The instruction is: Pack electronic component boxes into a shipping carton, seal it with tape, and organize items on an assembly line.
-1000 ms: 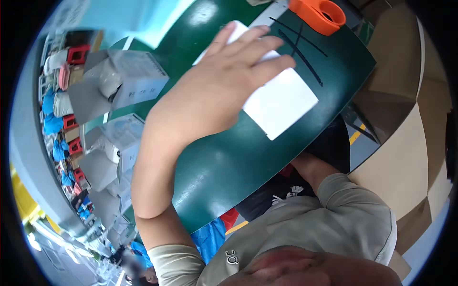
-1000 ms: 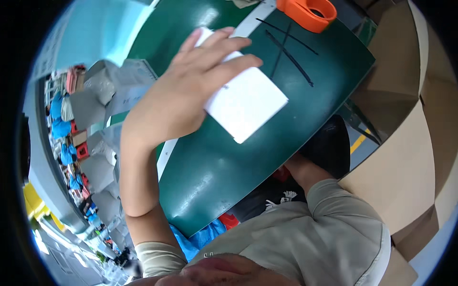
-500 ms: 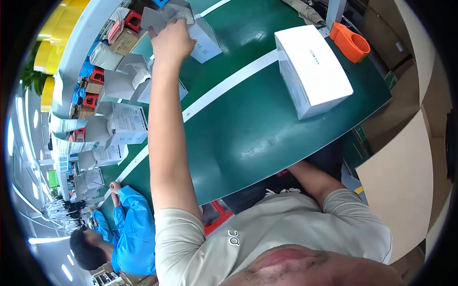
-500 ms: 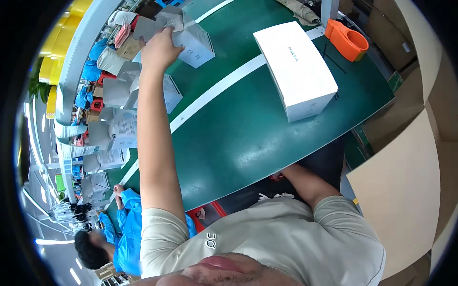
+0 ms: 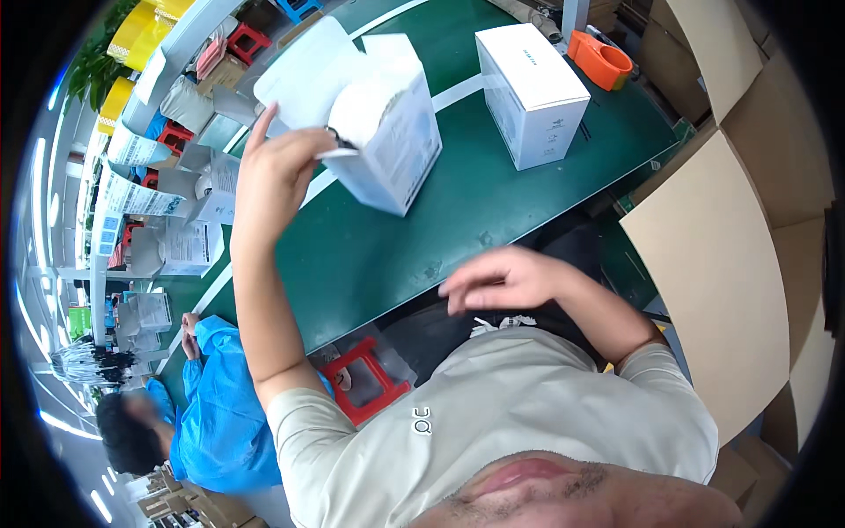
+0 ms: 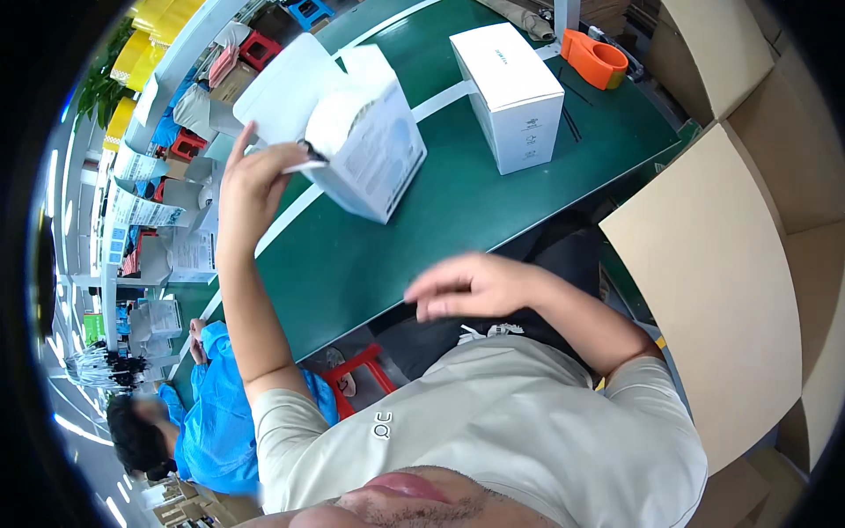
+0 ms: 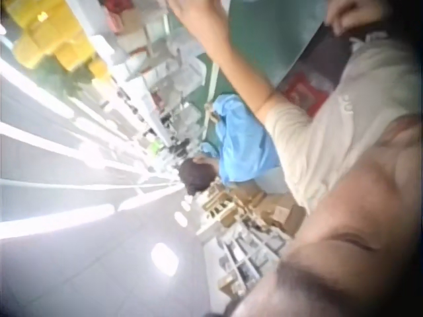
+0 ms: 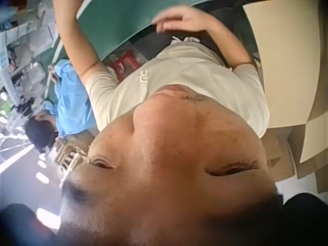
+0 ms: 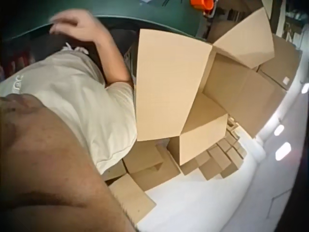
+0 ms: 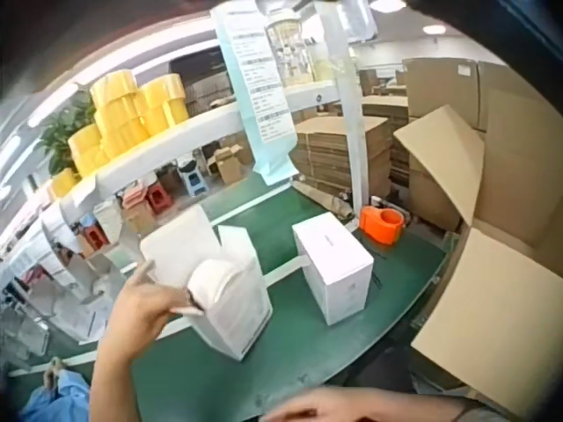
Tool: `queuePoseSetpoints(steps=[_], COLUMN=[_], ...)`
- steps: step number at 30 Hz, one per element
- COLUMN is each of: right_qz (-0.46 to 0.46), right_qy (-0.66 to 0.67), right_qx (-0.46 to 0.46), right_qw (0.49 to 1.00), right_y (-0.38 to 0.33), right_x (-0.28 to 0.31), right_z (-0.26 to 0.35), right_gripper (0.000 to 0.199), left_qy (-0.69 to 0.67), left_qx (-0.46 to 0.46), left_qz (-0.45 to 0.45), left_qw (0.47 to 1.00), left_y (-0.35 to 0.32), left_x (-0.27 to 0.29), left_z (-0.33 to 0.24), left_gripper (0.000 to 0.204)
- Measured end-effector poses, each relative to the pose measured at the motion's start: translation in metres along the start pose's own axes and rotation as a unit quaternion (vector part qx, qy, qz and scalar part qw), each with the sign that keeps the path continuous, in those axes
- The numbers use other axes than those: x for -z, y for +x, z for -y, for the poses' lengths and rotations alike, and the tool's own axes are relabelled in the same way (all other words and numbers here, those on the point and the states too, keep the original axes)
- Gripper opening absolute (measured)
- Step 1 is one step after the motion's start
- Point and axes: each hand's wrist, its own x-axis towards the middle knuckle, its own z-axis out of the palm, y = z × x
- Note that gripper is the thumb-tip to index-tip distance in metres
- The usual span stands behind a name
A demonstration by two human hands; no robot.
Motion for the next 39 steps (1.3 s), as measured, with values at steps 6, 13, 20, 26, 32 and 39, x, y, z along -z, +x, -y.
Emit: queuePoseSetpoints(steps=[6,13,20,26,32,39], right_qz=[-0.311,-0.106,-0.089,-0.209,-0.137,-0.024], right_qy=[-0.298,-0.098,-0.289,-0.118,-0.099,-0.242], right_qx=[0.250,0.255,0.212,0.251,0.317,0.349], right_qw=[0.867,0.956,0.929,0.938,0.933,0.905], right_y=[0.076,0.148,0.137,0.131,0.138,0.127], right_x=[0.064,0.093,0.091,0.055,0.077,0.087], right_z=[0.032,0.025,0.018,0.018,0.020,0.028], right_gripper=[0.057,0.084,0.066,0.053,0.042,0.041], left_qy=[-0.049,-0.252,-0.089,-0.174,-0.258,-0.130], left_qx=[0.063,0.197,0.230,0.182,0.230,0.130], left_qz=[0.069,-0.447,-0.267,-0.170,-0.482,-0.213], left_qw=[0.994,0.835,0.931,0.953,0.805,0.960], left_y=[-0.117,-0.150,-0.128,-0.129,-0.105,-0.119], left_x=[0.016,-0.108,-0.099,-0.071,-0.094,-0.062], left_z=[-0.034,-0.096,-0.086,-0.074,-0.098,-0.090], left_gripper=[0.035,0.082,0.071,0.062,0.049,0.046])
